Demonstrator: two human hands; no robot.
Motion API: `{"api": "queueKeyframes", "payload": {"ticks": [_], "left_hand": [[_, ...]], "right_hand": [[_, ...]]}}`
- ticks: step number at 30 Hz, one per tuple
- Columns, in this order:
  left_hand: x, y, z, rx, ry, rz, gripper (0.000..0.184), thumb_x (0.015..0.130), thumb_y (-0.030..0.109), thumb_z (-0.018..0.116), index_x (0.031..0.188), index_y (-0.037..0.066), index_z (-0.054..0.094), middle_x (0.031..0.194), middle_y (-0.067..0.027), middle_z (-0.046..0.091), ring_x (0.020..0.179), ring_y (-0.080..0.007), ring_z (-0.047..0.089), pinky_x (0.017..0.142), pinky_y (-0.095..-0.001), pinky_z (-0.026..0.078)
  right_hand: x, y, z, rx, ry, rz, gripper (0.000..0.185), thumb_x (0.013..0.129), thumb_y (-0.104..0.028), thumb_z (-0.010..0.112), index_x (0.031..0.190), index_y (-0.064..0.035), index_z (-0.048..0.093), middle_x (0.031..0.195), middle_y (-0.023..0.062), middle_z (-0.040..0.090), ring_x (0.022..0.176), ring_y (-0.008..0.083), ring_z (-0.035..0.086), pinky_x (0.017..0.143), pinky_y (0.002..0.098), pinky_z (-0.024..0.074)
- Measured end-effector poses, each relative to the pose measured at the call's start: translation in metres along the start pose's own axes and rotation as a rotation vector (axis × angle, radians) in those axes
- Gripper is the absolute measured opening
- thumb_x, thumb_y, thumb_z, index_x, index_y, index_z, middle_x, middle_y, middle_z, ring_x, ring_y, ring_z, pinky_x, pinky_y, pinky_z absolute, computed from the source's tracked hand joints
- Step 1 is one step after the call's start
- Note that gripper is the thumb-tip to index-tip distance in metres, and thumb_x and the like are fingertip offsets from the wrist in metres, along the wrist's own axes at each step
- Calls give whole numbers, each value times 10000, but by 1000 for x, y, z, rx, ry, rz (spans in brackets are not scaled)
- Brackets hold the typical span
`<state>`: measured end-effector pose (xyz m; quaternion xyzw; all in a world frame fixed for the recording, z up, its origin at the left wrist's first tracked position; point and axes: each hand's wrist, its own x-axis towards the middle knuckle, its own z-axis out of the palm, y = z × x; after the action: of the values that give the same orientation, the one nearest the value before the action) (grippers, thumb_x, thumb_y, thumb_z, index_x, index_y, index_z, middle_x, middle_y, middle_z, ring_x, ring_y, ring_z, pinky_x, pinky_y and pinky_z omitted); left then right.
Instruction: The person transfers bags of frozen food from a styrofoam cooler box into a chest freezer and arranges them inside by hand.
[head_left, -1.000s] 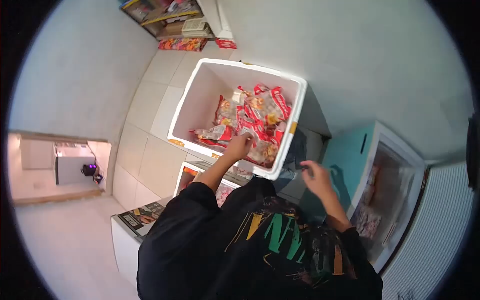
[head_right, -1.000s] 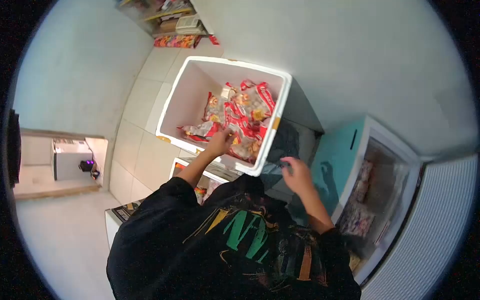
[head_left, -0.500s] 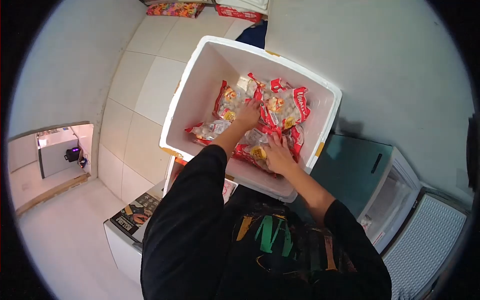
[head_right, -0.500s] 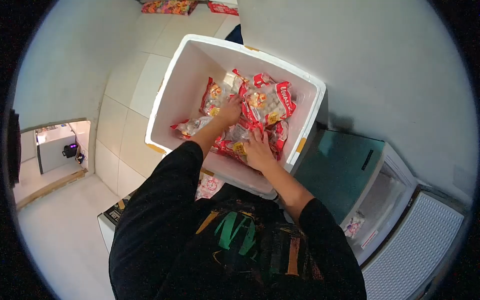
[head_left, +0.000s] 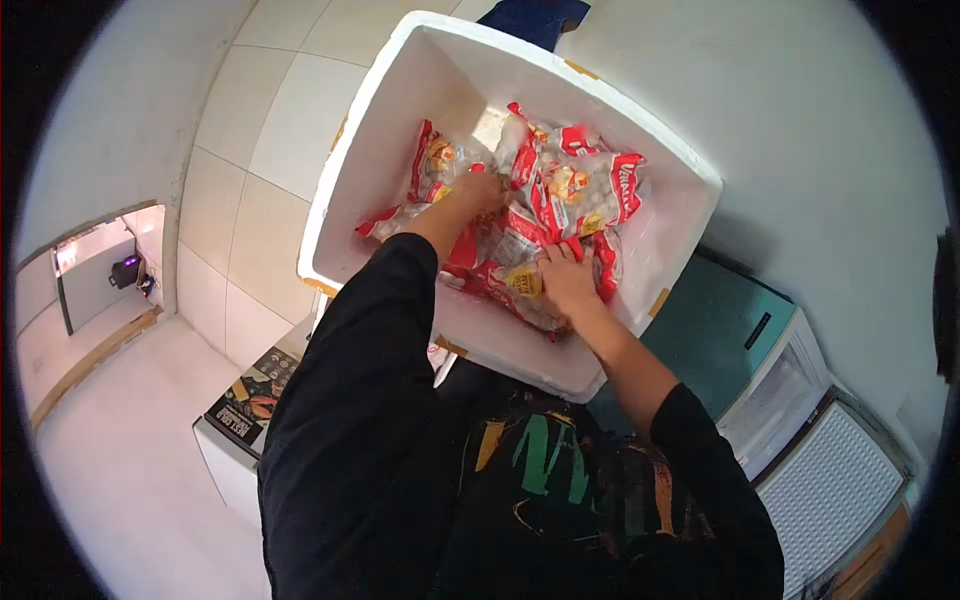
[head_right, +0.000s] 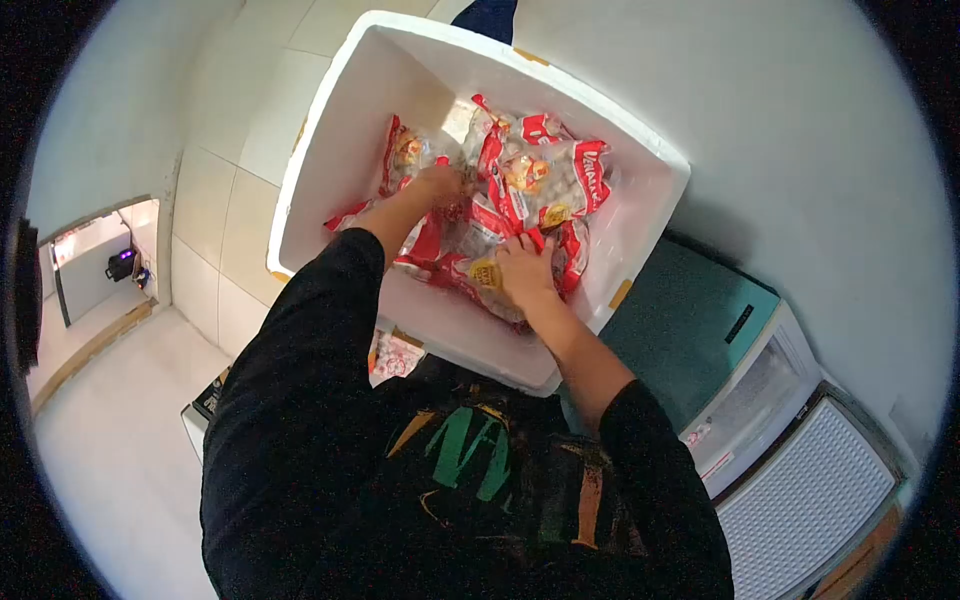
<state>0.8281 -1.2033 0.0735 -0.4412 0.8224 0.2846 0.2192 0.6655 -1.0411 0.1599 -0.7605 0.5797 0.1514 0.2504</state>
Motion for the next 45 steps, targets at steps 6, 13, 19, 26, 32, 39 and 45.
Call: {"api": "queueKeyframes", "payload": {"ticks": [6,13,19,26,32,39,45], "left_hand": [[51,10,-40,-268,244,-270,388,814,346,450,1016,26,536,986,-184,569,913,-302,564,772,-398,453],[83,6,-39,-378,185,-459,435,794,365,473,1072,31,497,1039,-166,567,939,-281,570,792,-361,447],[87,10,-42,-447,117,-704,609,740,504,491,1152,59,435,1095,-130,555,1035,-253,526,857,-390,379],[107,-17,-25,-123,-139,-219,483,726,419,501,1020,42,574,1093,-144,550,1020,-297,524,811,-383,418],[99,-36,17,-748,111,-344,532,646,413,539,1051,68,569,1104,-173,533,1048,-303,502,907,-396,354],[8,6,-9,-715,446,-322,511,718,440,535,1049,50,533,993,-224,566,993,-357,511,853,-431,378],[-52,15,-24,-419,937,-382,526,713,398,581,1077,26,502,853,-244,554,901,-403,480,788,-416,379]], "right_hand": [[-2,-30,-38,-61,-25,36,610,666,-503,543,1075,-51,512,1135,131,422,1120,293,338,899,605,196],[-8,-17,-23,39,110,-20,625,680,-519,533,1075,-35,518,1185,146,397,1171,325,299,905,612,172],[-7,-16,-20,58,92,-4,661,688,-538,504,1129,-45,499,1233,142,368,1215,320,258,925,612,152],[-5,-17,-21,58,80,4,689,666,-558,505,1123,-42,507,1234,160,385,1204,313,276,915,601,159],[-3,-19,-9,83,59,60,730,693,-588,466,1189,-53,451,1268,124,331,1238,294,229,960,583,110],[-11,-19,-24,173,126,53,590,606,-417,645,1049,-53,507,1201,107,371,1169,294,288,928,592,192],[-39,-6,-24,248,83,-19,485,720,-235,572,1151,-52,444,1284,121,307,1215,264,266,915,617,212]]}}
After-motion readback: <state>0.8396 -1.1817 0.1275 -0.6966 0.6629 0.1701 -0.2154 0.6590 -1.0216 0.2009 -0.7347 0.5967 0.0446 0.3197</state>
